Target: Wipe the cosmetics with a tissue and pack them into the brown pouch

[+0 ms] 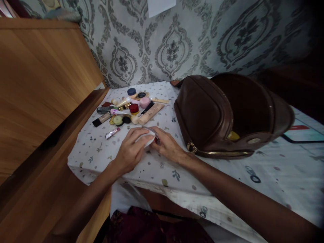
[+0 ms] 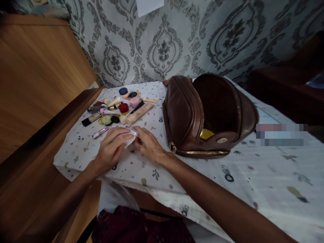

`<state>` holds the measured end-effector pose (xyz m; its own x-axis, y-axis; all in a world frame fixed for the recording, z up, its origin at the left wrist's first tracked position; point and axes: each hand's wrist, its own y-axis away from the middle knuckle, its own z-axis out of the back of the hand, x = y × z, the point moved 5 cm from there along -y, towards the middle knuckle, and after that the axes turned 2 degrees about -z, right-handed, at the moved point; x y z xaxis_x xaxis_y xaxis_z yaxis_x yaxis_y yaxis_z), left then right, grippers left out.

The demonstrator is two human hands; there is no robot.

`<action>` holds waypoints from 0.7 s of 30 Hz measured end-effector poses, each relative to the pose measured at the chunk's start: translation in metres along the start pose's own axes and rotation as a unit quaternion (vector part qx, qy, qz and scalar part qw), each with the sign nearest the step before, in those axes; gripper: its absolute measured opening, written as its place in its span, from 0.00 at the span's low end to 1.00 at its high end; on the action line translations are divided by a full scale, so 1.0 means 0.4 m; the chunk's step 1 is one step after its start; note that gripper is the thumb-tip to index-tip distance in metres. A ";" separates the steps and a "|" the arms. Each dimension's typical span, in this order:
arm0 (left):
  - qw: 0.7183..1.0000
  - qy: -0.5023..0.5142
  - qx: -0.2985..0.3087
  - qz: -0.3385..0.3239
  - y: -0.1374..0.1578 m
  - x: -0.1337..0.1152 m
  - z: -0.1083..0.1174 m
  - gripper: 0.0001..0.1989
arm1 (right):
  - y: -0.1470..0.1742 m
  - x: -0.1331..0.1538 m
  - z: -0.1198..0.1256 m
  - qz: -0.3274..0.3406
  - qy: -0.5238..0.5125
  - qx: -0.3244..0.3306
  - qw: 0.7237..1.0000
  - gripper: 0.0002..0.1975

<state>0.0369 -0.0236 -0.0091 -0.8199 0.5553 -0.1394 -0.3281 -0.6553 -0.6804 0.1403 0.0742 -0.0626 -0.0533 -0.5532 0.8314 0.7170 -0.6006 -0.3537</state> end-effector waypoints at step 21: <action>0.922 0.234 -0.017 0.309 0.072 0.171 -0.044 0.16 | -0.025 -0.041 0.010 -0.037 -0.112 -0.027 0.993 0.18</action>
<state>-0.0204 0.0045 -0.0507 -0.5501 0.2466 -0.7978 0.1543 -0.9089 -0.3874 0.1368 0.0917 -0.0710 0.0552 -0.3682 0.9281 0.6776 -0.6690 -0.3057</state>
